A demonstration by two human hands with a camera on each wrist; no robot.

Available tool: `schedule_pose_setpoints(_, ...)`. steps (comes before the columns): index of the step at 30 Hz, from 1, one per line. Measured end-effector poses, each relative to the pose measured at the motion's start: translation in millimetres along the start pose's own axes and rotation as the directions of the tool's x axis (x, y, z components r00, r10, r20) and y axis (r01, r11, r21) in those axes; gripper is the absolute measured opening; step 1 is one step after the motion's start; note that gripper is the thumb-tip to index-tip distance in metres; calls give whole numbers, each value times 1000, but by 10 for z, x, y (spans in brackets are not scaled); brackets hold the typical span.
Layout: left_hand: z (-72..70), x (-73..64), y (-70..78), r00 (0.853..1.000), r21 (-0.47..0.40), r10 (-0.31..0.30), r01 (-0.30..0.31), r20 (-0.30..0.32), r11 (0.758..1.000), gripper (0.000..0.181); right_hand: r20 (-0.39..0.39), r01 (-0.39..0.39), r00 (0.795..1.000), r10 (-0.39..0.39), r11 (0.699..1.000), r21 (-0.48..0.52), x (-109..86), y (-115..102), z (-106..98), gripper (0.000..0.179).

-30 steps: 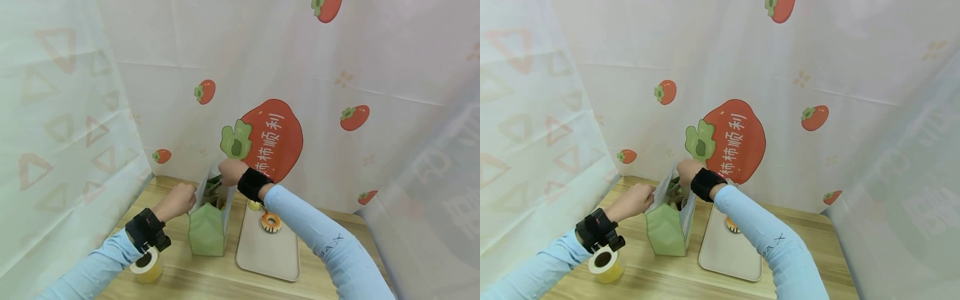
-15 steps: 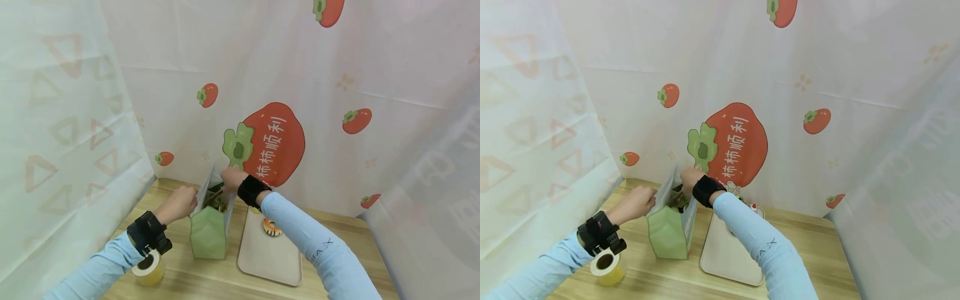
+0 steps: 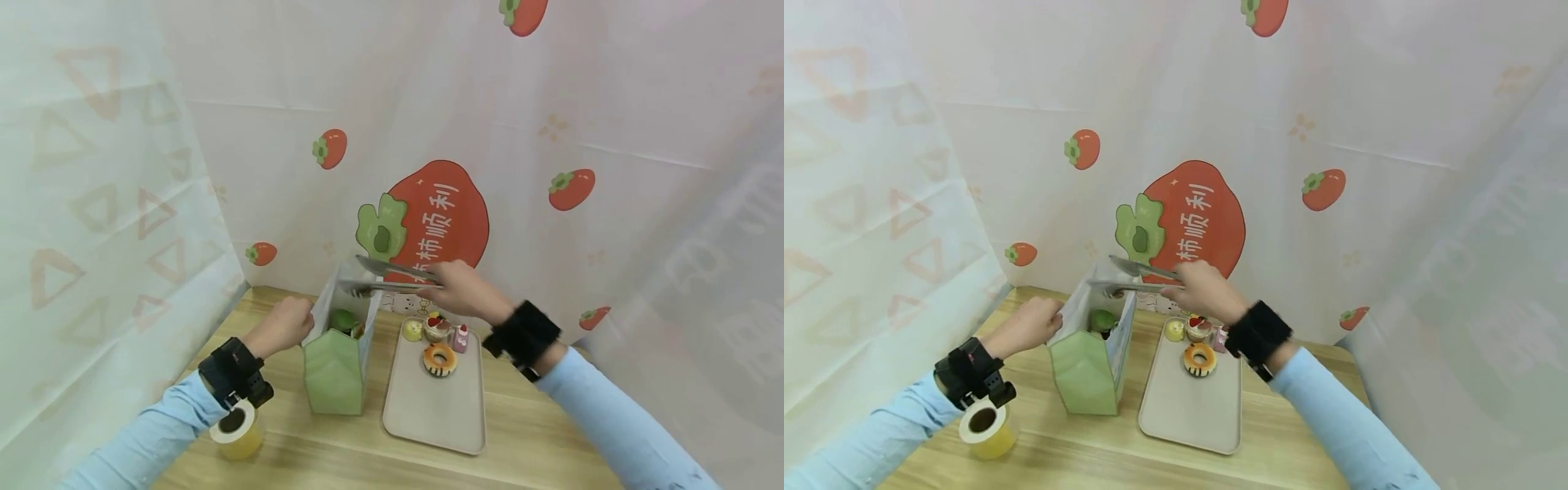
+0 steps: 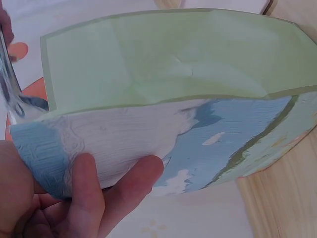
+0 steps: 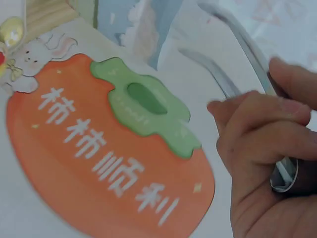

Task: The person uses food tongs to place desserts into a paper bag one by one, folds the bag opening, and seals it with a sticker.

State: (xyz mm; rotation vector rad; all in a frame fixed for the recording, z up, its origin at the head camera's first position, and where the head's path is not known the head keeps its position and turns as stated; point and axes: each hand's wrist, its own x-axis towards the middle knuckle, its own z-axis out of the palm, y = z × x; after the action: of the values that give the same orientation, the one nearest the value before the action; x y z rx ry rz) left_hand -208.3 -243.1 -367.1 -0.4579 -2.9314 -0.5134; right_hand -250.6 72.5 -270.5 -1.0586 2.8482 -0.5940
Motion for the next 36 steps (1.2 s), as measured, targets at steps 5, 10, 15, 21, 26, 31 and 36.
schedule_pose_setpoints(5, -1, -23, -38, 1000, -22, -17, 17, 4, 1000, 21, -114, -41, 992, 51, 995, 89, -512, 256, 41, 31)
schedule_pose_setpoints(10, 27, -77, -60, 1000, -30, -14, 14, 9, 999, 20, -39, -201, 976, 215, 953, 225, -970, 629, 271, 26)
schedule_pose_setpoints(15, 23, -91, -48, 1000, -14, -3, 2, -18, 1000, 22, 148, -416, 908, 391, 805, 424, -1312, 1078, 620, 33)
schedule_pose_setpoints(21, -11, -45, 3, 1000, -21, 6, -6, -21, 1000, 20, 227, -547, 832, 506, 684, 483, -1540, 1480, 1035, 34)
schedule_pose_setpoints(26, -21, -33, 18, 1000, -43, -10, 11, 10, 999, 19, 258, -578, 807, 532, 618, 534, -1571, 1654, 1312, 35)
schedule_pose_setpoints(31, -18, -26, 7, 1000, -57, -21, 22, 18, 998, 19, 281, -561, 815, 507, 569, 601, -1520, 1707, 1503, 37)
schedule_pose_setpoints(36, -17, -33, 11, 1000, -63, -16, 17, 24, 998, 20, 278, -562, 801, 531, 503, 657, -1500, 1704, 1667, 36)
